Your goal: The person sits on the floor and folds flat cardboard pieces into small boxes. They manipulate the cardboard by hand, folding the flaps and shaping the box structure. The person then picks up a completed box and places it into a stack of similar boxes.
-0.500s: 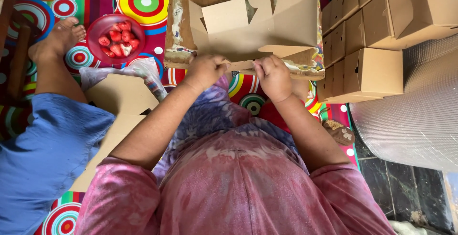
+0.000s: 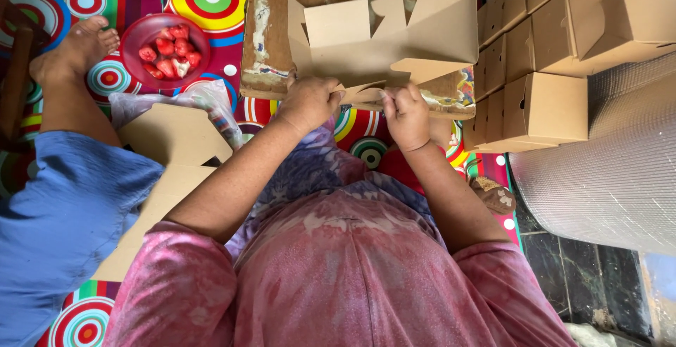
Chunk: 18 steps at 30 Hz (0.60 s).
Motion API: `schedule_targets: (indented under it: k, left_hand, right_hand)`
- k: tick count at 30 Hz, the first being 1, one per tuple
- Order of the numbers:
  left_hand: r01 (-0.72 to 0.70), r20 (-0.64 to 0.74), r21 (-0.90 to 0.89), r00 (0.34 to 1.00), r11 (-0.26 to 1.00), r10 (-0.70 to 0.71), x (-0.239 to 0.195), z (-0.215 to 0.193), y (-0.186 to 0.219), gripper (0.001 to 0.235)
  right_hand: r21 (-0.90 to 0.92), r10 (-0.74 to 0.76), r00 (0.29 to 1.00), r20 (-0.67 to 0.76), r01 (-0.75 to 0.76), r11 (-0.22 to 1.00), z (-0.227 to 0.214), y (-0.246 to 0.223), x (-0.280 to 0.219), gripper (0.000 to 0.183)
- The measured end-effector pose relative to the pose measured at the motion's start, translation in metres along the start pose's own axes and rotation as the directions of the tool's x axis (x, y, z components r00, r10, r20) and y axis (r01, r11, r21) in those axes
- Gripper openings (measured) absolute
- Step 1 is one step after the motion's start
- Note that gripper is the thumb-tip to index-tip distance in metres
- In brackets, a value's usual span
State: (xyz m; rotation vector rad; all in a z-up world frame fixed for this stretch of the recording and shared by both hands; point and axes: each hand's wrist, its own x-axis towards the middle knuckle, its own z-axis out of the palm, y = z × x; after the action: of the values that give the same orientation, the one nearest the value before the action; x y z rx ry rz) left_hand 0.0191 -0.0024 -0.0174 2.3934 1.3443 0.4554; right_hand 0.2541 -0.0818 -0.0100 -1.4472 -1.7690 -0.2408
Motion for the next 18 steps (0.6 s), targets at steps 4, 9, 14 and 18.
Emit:
schedule_targets:
  k: [4,9,14,18]
  left_hand:
    - [-0.019,0.007,0.018,1.000,1.000,0.019,-0.006,-0.011,0.009,0.023]
    - [-0.066,0.077,0.045,0.995,0.997,0.062,-0.005,-0.021,0.013,0.025]
    - [-0.082,0.265,-0.028,0.960,0.996,0.086,-0.006,-0.046,0.027,0.022]
    - [-0.139,0.302,0.014,0.945,0.990,0.128,-0.006,-0.048,0.037,0.022]
  right_hand:
    - [-0.061,-0.059,0.997,0.056,0.062,0.996,-0.001,-0.004,-0.003,0.016]
    - [-0.028,-0.106,0.991,0.076,0.109,0.994,-0.013,-0.005,0.001,0.007]
    - [0.079,-0.274,0.957,0.093,0.267,0.960,-0.025,-0.011,0.005,0.005]
    - [-0.009,-0.325,0.940,0.099,0.328,0.945,-0.025,-0.014,0.010,0.007]
